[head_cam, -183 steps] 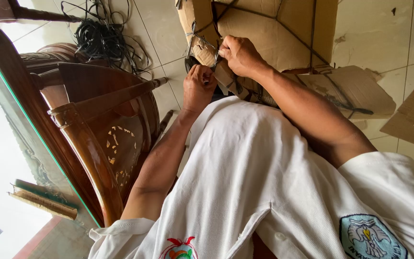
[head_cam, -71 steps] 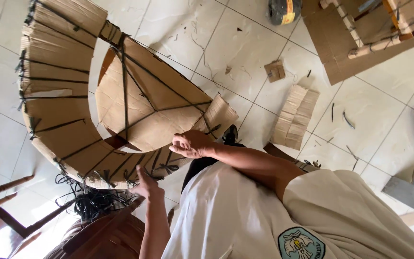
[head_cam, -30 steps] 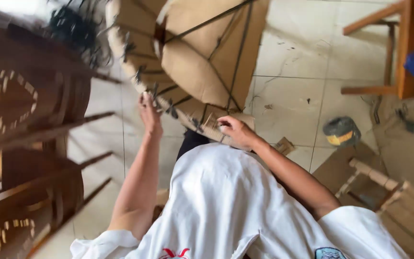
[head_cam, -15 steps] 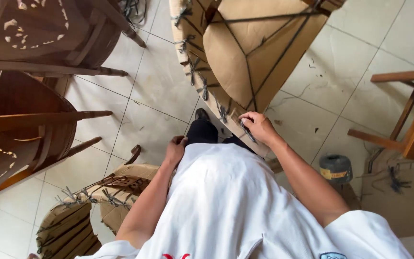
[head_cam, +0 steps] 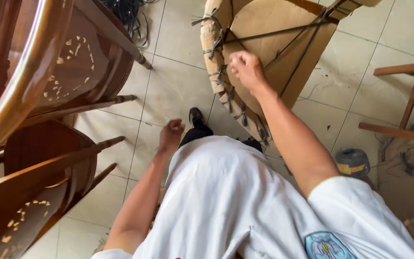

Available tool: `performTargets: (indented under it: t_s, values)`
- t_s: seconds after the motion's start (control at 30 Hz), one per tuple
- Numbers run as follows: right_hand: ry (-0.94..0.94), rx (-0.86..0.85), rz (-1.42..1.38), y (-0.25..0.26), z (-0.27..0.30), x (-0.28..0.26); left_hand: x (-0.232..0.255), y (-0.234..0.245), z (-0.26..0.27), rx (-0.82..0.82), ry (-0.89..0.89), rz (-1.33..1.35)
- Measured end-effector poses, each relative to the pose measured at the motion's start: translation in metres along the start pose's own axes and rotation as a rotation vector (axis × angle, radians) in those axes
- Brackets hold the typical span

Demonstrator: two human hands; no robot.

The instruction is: Wrapping cardboard around a wooden chair frame and securing it with string

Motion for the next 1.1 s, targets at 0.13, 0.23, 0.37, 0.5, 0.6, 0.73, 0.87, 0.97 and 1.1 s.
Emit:
performTargets:
  t_s: [0.13, 0.23, 0.37, 0.5, 0.6, 0.73, 0.87, 0.97, 1.1]
  values:
    - [-0.116, 0.074, 0.028, -0.032, -0.031, -0.052, 0.068, 0.055, -0.026, 0.009, -0.242, 0.040]
    - [-0.076, 0.243, 0.225, -0.043, -0.065, -0.048, 0.117, 0.065, -0.054, 0.010, -0.328, 0.156]
    - [0.171, 0.210, 0.232, -0.041, -0.071, -0.047, 0.174, 0.044, -0.094, -0.041, -0.527, 0.306]
    - [0.212, -0.001, 0.030, -0.038, -0.045, -0.075, 0.217, 0.022, -0.128, -0.016, -0.686, 0.187]
    - [0.217, -0.154, -0.049, -0.042, -0.032, -0.098, 0.251, 0.021, -0.138, -0.027, -0.761, 0.035]
    - [0.276, -0.119, -0.029, -0.032, -0.035, -0.118, 0.257, 0.013, -0.164, -0.001, -0.877, -0.038]
    - [0.117, 0.053, -0.031, -0.013, -0.050, -0.082, 0.247, 0.021, -0.162, -0.093, -0.672, 0.337]
    - [-0.135, 0.137, -0.006, -0.021, -0.064, -0.043, 0.245, 0.030, -0.173, -0.128, -0.626, 0.332]
    - [-0.134, 0.109, -0.083, -0.053, -0.050, -0.046, 0.227, 0.029, -0.191, -0.245, -0.484, 0.490]
Point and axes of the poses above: each hand's wrist, its own z-axis away from the middle knuckle, its own y-axis out of the back of the hand, x = y × z, the point moved 3 cm from there along -z, towards the middle knuckle, and after that the axes turned 9 degrees about -y, right-handed, at the moved point
